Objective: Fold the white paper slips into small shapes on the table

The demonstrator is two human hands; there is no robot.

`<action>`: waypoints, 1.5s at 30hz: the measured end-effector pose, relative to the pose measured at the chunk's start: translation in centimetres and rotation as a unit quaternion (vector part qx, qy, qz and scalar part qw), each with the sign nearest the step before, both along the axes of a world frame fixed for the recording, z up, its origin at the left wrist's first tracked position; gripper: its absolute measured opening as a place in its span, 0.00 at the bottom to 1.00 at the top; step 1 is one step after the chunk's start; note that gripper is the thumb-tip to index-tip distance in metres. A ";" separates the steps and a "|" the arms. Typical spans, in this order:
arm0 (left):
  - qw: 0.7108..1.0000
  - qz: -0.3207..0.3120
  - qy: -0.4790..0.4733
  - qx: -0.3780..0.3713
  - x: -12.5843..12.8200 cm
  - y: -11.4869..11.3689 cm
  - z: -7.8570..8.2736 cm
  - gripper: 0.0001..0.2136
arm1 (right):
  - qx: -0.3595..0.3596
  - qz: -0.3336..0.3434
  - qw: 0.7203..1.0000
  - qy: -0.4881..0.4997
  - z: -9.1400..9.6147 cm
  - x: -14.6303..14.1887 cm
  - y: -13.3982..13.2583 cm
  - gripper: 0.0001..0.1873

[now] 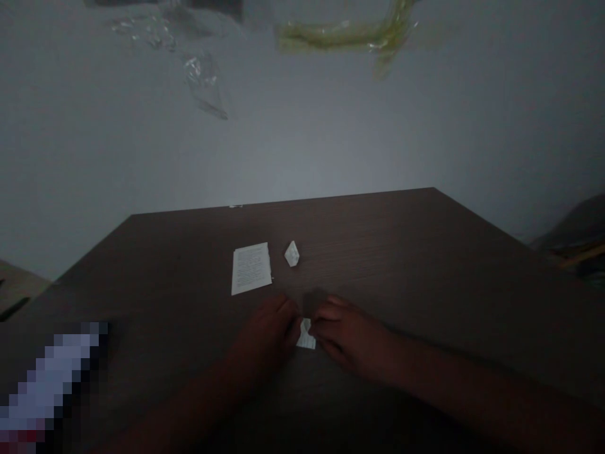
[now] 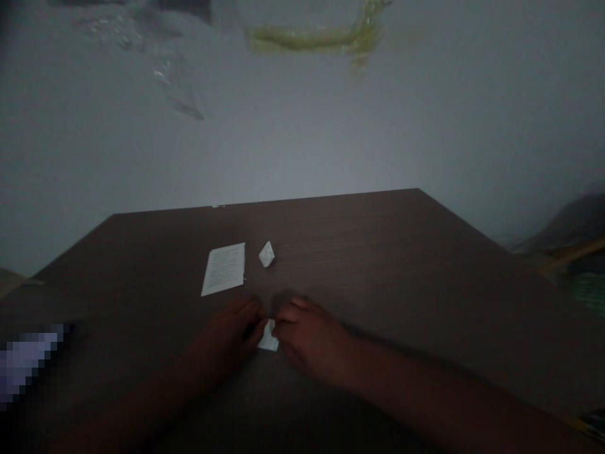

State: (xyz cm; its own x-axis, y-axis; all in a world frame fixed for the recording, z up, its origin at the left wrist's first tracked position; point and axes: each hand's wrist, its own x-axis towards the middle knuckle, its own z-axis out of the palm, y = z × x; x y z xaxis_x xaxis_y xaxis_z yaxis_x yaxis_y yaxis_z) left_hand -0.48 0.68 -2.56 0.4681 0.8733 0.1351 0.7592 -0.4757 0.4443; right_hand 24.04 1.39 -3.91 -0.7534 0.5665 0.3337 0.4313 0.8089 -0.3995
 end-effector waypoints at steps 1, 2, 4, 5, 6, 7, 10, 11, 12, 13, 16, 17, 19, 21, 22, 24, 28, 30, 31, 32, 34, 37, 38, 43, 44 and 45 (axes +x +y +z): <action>1.000 -0.009 0.010 0.006 0.0 0.1 0.0 0.08 | 0.013 0.004 1.000 -0.024 0.3 0.0 -0.2 0.11; 1.000 -0.019 0.018 0.011 0.0 0.1 0.0 0.09 | 0.023 0.005 0.999 -0.048 0.7 0.0 -0.5 0.11; 0.998 -0.043 0.033 0.015 -0.1 0.1 0.2 0.11 | 0.032 0.002 0.994 -0.100 1.5 0.1 -1.0 0.10; 0.997 -0.057 0.046 0.020 -0.2 0.0 0.4 0.12 | 0.033 -0.001 0.991 -0.127 1.9 0.2 -1.3 0.10; 0.995 -0.072 0.065 0.028 -0.3 -0.1 0.5 0.13 | 0.034 -0.002 0.988 -0.153 2.3 0.3 -1.6 0.11; 0.991 -0.089 0.090 0.040 -0.5 -0.2 0.7 0.13 | 0.032 0.000 0.983 -0.178 2.7 0.4 -1.8 0.12; 0.975 -0.120 0.167 0.087 -0.8 -0.8 1.3 0.09 | 0.019 0.012 0.973 -0.231 3.7 0.6 -2.4 0.18; 0.972 -0.120 0.181 0.095 -0.9 -0.9 1.5 0.08 | 0.012 0.016 0.970 -0.243 4.0 0.7 -2.5 0.20; 0.970 -0.115 0.190 0.099 -1.0 -1.1 1.7 0.07 | 0.004 0.017 0.967 -0.253 4.1 0.8 -2.5 0.22; 0.970 -0.110 0.196 0.097 -1.0 -1.2 1.9 0.08 | -0.003 0.018 0.966 -0.259 4.3 0.9 -2.6 0.24; 0.970 -0.105 0.208 0.074 -1.2 -1.2 2.4 0.09 | -0.024 0.022 0.965 -0.259 4.7 1.4 -2.5 0.26; 0.969 -0.108 0.211 0.066 -1.3 -1.2 2.6 0.10 | -0.032 0.023 0.967 -0.254 4.8 1.6 -2.4 0.25; 0.968 -0.117 0.215 0.053 -1.6 -1.0 2.8 0.12 | -0.049 0.024 0.969 -0.239 5.2 1.9 -2.1 0.20; 0.968 -0.124 0.213 0.043 -1.7 -0.8 2.7 0.14 | -0.069 0.021 0.974 -0.215 5.4 2.1 -1.7 0.16; 0.969 -0.127 0.208 0.038 -1.8 -0.7 2.7 0.14 | -0.078 0.018 0.977 -0.199 5.5 2.0 -1.5 0.15; 0.973 -0.123 0.192 0.028 -1.8 -0.7 2.3 0.12 | -0.089 0.008 0.982 -0.168 5.2 1.8 -1.2 0.18; 0.980 -0.106 0.170 0.022 -1.3 -0.8 1.5 0.10 | -0.059 0.007 0.984 -0.170 3.8 1.2 -1.1 0.26; 0.979 -0.114 0.167 0.023 -0.9 -0.9 1.3 0.07 | -0.026 0.013 0.981 -0.189 3.0 1.0 -1.5 0.25; 0.978 -0.120 0.168 0.024 -0.8 -0.9 1.3 0.06 | -0.012 0.010 0.980 -0.197 2.7 1.1 -1.8 0.24; 0.977 -0.125 0.170 0.025 -0.7 -0.9 1.4 0.05 | -0.002 0.008 0.979 -0.204 2.5 1.1 -2.1 0.23; 0.976 -0.127 0.176 0.027 -0.6 -0.9 1.6 0.05 | 0.010 0.004 0.978 -0.209 2.2 1.4 -2.6 0.22; 0.976 -0.124 0.177 0.023 -0.6 -1.0 2.0 0.06 | 0.021 -0.002 0.978 -0.209 2.2 1.7 -2.9 0.21; 0.977 -0.119 0.174 0.021 -0.7 -1.1 2.0 0.05 | 0.026 -0.006 0.977 -0.210 2.3 1.8 -2.9 0.21; 0.976 -0.103 0.188 0.029 -0.8 -1.3 1.7 0.04 | 0.041 -0.021 0.977 -0.209 3.1 1.7 -2.5 0.15; 0.976 -0.101 0.191 0.038 -0.7 -1.4 1.5 0.04 | 0.038 -0.026 0.977 -0.207 3.2 1.5 -2.4 0.14; 0.975 -0.099 0.192 0.047 -0.6 -1.4 1.3 0.03 | 0.035 -0.030 0.978 -0.205 3.3 1.3 -2.3 0.14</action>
State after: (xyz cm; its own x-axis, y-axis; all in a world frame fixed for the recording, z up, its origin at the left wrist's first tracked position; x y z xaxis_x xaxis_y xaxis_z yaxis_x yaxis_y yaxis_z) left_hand -1.13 -0.74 -1.22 0.6578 0.7531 -0.0089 0.7505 -0.6544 0.0920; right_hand 25.39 -0.92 -0.64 -0.7982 0.6003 0.0508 0.5909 0.7965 -0.1284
